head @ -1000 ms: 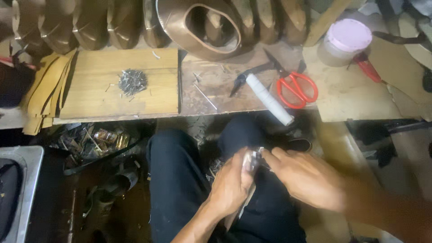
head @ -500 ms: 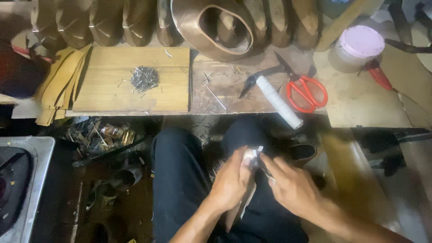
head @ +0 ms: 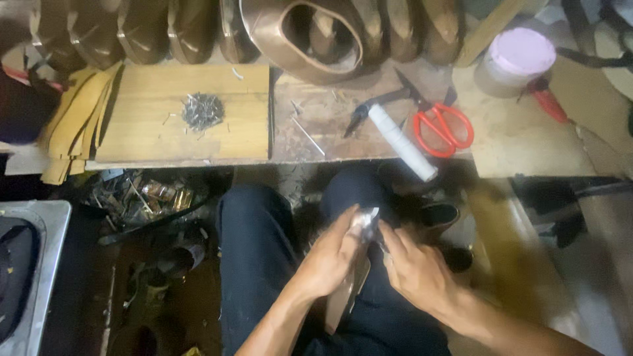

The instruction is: The person holds a brown shoe and repeatedly rubs its edges with a white cloth, then uses a hammer to tap the shoe's edge. The person continues to rub and tap the shoe's edge while turning it over to work on different sides.

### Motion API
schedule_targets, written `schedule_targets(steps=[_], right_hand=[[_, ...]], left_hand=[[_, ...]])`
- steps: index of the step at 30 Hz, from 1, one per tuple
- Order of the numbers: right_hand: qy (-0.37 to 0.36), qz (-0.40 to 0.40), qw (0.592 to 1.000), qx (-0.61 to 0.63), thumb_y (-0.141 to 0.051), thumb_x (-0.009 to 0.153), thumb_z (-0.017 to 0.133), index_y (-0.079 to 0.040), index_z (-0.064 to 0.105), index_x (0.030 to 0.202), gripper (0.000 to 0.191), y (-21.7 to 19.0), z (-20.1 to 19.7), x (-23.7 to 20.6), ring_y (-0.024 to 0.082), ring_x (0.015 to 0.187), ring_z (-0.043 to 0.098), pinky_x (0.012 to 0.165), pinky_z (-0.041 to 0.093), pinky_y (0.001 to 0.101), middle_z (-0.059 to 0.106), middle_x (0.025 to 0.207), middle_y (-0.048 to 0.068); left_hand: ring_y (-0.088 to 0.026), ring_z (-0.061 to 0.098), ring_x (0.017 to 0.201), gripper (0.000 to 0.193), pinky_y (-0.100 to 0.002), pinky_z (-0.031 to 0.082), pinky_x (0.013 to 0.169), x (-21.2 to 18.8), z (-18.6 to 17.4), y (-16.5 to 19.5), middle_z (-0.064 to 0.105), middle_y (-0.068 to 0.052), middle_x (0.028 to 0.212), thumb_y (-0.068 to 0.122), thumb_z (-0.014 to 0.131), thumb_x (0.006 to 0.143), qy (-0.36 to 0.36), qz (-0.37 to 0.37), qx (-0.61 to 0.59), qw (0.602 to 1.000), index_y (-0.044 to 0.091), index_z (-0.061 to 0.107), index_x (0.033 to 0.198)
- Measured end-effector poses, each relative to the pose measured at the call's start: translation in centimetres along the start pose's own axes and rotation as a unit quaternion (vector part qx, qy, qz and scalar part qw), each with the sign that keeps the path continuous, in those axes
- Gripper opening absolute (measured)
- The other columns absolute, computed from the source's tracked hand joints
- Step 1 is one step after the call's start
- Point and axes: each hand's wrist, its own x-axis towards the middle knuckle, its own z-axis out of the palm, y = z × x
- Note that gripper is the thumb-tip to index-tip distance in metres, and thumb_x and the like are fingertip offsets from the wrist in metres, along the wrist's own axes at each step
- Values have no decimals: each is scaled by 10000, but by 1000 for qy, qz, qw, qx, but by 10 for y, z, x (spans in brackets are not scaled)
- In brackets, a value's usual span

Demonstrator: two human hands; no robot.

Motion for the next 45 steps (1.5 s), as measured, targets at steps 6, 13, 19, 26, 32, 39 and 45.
schedule_targets(steps=[6,13,19,26,32,39,45], right_hand=[[-117,38,989,79,-129,861,635,-66,534,1402,554,0,-43,16,388,778,697,666,551,473,678,956,173],[-169,67,981,-69,-142,908,607,-30,551,1341,451,12,-38,11,386,780,710,678,567,475,684,1032,192],[4,26,1000,5,-127,823,628,43,545,1322,534,3,10,-1,410,755,711,657,579,468,694,1020,233],[-110,-45,989,85,-165,902,621,18,569,1273,416,13,-49,11,452,898,685,740,550,508,703,1058,240],[-138,54,985,-92,-192,897,594,-16,532,1320,463,11,-27,-3,386,703,714,637,578,476,693,948,208],[-36,83,995,38,-148,872,620,-11,569,1270,424,-4,1,-9,409,722,714,629,580,471,710,978,226],[-180,62,979,75,-218,942,616,-27,588,1219,338,1,-62,6,441,890,695,737,546,521,719,969,224]], left_hand=[[-461,617,1161,510,-495,476,989,-6,16,20,633,-283,1253,247,482,950,20,-79,106,991,27,480,1409],[-456,599,1212,511,-474,461,1025,2,18,9,634,-288,1295,211,490,951,34,0,62,997,7,494,1420],[-437,592,1260,493,-461,457,1044,6,4,-3,607,-291,1333,258,420,1024,-2,-16,3,1000,-5,475,1438],[-458,629,1135,484,-486,483,985,-1,24,20,641,-287,1226,243,458,967,32,-40,106,993,8,509,1387],[-436,574,1279,526,-456,436,1073,0,15,17,595,-294,1361,238,457,970,26,6,36,999,-14,489,1431],[-428,582,1275,479,-442,448,1064,-1,5,17,610,-287,1328,260,466,998,-13,-25,9,1000,1,491,1400],[-447,612,1174,498,-473,474,1009,-5,23,31,633,-279,1259,207,496,926,5,-44,96,994,25,498,1389]])
